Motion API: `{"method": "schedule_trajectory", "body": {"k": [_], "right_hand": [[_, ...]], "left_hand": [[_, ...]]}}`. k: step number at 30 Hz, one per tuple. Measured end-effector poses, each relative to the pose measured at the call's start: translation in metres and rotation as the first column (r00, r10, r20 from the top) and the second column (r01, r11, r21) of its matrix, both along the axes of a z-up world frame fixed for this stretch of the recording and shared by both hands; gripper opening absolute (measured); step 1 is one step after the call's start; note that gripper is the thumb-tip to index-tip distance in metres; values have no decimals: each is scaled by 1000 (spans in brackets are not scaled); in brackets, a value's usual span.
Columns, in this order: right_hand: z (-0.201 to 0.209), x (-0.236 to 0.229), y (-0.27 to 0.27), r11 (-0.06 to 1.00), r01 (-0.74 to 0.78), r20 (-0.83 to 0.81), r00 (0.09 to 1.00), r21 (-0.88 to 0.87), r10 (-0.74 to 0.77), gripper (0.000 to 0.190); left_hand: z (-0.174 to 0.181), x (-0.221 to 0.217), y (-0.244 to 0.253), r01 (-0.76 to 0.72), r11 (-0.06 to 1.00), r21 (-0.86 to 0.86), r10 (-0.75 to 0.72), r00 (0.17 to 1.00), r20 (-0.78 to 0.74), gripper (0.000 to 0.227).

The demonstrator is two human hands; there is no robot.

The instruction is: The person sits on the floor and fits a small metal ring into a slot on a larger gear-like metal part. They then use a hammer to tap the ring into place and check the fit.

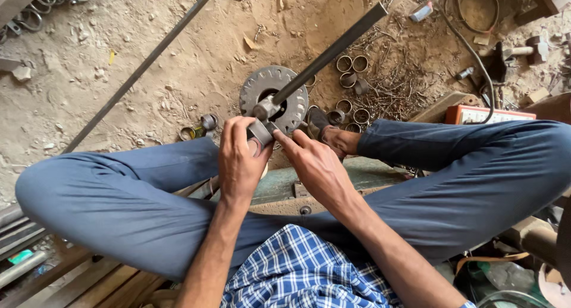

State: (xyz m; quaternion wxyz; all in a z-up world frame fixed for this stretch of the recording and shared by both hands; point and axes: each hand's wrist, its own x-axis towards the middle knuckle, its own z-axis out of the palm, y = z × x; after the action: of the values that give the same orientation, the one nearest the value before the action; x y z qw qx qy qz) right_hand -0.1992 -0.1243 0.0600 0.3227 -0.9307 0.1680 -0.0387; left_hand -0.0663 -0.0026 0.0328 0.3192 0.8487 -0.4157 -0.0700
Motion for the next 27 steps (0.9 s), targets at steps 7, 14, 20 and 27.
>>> {"method": "schedule_trajectory", "body": {"k": [7, 14, 20, 27], "right_hand": [[12, -1, -2, 994, 16, -43, 999, 104, -12, 52], [-5, 3, 3, 999, 29, 2, 1000, 16, -29, 59], [-11, 0, 12, 997, 29, 74, 997, -77, -24, 68], [4, 3, 12, 997, 5, -28, 1000, -78, -7, 66]], "left_hand": [[12, 17, 10, -16, 997, -70, 0, 976, -217, 64], [17, 24, 7, 26, 997, -70, -40, 979, -199, 62], [16, 24, 8, 22, 999, -27, -27, 973, -228, 58], [4, 9, 7, 48, 998, -44, -50, 998, -49, 67]]}}
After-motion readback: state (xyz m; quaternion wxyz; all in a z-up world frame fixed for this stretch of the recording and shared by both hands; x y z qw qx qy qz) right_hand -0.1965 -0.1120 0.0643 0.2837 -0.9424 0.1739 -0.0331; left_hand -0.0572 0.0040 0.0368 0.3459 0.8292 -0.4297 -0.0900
